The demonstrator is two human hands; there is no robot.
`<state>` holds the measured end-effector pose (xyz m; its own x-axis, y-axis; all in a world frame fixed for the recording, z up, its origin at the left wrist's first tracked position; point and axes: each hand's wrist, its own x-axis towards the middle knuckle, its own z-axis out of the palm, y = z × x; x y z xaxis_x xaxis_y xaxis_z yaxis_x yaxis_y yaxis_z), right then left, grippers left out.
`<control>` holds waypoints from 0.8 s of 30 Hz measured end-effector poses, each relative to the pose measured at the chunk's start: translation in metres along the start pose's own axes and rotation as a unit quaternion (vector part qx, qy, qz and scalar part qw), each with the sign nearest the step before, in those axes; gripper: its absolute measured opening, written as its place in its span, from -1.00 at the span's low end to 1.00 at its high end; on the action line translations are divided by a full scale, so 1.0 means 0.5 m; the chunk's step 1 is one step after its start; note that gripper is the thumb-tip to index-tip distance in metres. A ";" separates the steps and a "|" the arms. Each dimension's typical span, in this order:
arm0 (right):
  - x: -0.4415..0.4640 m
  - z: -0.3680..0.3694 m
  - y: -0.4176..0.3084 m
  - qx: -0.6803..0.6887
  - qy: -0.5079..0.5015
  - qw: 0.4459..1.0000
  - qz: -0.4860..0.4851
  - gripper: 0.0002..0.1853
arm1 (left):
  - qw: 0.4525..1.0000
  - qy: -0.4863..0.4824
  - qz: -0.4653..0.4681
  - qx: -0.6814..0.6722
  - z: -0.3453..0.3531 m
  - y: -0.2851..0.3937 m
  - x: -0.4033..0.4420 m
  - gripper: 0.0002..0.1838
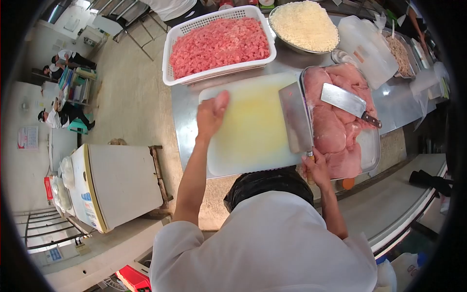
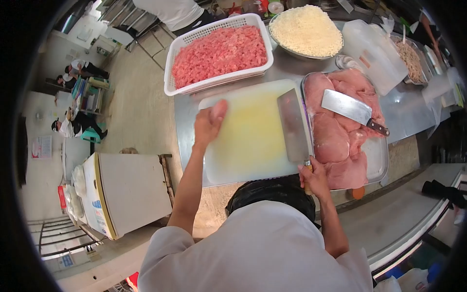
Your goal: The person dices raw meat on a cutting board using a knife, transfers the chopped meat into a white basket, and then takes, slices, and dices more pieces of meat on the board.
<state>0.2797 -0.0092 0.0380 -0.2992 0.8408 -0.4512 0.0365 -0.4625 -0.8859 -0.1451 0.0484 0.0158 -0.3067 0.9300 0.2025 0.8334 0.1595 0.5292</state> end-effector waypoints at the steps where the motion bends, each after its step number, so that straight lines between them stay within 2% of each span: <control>1: 0.006 0.003 -0.001 -0.001 0.005 1.000 -0.002 -0.77 | 0.999 -0.003 0.036 -0.009 0.016 0.014 -0.023 -0.52; 2: 0.013 0.006 -0.007 -0.008 0.002 1.000 -0.008 -0.77 | 0.997 -0.005 0.074 -0.017 0.022 0.021 -0.034 -0.53; 5: 0.018 0.017 -0.017 -0.021 0.003 1.000 -0.020 -0.77 | 0.995 -0.036 0.073 -0.066 0.000 0.030 -0.036 -0.51; 7: 0.021 0.022 -0.018 -0.020 0.013 0.999 -0.027 -0.76 | 0.984 0.027 -0.023 -0.172 0.017 -0.043 0.004 -0.44; 8: 0.020 0.025 -0.024 -0.029 0.019 0.999 -0.024 -0.76 | 0.973 0.074 -0.071 -0.206 0.011 -0.085 0.038 -0.49; 9: 0.013 0.031 -0.033 -0.038 0.025 0.999 -0.019 -0.76 | 0.970 0.152 -0.111 -0.156 0.016 -0.137 0.073 -0.60; 11: 0.005 0.041 -0.034 -0.047 0.042 0.998 -0.014 -0.76 | 0.965 0.193 -0.179 -0.020 0.028 -0.223 0.125 -0.66; 15: -0.009 0.054 -0.032 -0.064 0.062 0.996 -0.019 -0.77 | 0.939 0.199 -0.278 0.026 0.074 -0.255 0.198 -0.65; 18: -0.022 0.057 -0.018 -0.039 0.063 0.997 -0.021 -0.78 | 0.920 0.214 -0.319 0.075 0.088 -0.230 0.237 -0.60; 22: -0.036 0.060 -0.007 -0.005 0.065 0.998 -0.019 -0.79 | 0.902 0.207 -0.340 0.165 0.106 -0.244 0.262 -0.68; 24: -0.042 0.059 -0.002 -0.006 0.068 0.998 -0.012 -0.79 | 0.913 0.189 -0.329 0.147 0.104 -0.255 0.262 -0.70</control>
<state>0.2578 -0.0348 0.0518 -0.1680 0.8820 -0.4403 0.0428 -0.4397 -0.8971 -0.2677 0.1671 -0.0680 -0.8767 0.4280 0.2195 0.4810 0.7766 0.4068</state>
